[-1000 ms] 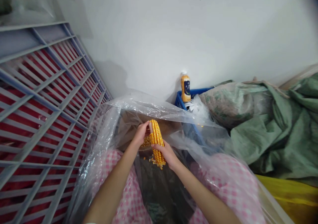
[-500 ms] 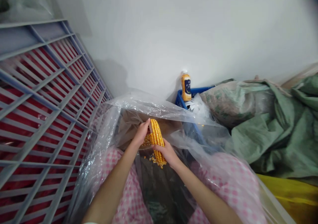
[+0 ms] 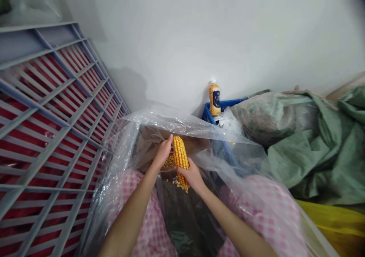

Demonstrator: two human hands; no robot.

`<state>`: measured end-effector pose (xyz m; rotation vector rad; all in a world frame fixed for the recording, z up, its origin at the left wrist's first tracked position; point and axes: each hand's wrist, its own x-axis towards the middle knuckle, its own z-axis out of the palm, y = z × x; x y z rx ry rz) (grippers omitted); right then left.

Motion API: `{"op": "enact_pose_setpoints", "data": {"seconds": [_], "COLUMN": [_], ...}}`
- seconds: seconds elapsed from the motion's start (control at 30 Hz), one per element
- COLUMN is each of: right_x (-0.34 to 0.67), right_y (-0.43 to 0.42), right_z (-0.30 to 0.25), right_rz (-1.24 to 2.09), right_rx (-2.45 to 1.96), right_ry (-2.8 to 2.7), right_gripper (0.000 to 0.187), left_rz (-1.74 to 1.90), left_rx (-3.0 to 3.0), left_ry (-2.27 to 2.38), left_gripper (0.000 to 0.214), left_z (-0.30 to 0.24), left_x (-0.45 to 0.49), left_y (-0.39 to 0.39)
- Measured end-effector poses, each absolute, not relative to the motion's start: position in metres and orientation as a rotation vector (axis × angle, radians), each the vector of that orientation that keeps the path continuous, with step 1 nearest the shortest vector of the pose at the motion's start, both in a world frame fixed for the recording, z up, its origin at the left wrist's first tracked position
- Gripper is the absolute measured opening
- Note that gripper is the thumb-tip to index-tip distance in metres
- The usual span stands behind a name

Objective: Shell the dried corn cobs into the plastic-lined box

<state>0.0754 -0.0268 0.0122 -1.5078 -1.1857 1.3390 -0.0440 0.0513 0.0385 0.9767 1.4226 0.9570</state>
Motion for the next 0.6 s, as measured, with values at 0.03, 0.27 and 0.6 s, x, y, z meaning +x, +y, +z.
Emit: {"op": "enact_pose_setpoints", "data": {"seconds": [0.03,0.27,0.6], "right_x": [0.0757,0.0762,0.0771], "right_y": [-0.0264,-0.0231,-0.0257], "right_z": [0.0115,0.0037,0.0025], "right_rz": [1.312,1.197,1.074], "right_rx": [-1.504,-1.455,-1.515], "right_ry": [-1.209,-1.203,-1.307], "right_gripper": [0.032,0.041,0.042], "left_rz": [0.971,1.130,1.187], "left_rx": [0.943,0.860,0.849], "left_ry": [1.405,1.169,1.119], "left_gripper": [0.046,0.039,0.037], "left_z": [0.0405,0.0434,0.0451], "left_x": [-0.0436,-0.0449,-0.0403], "left_y": [0.0505,0.0444,0.0418]}}
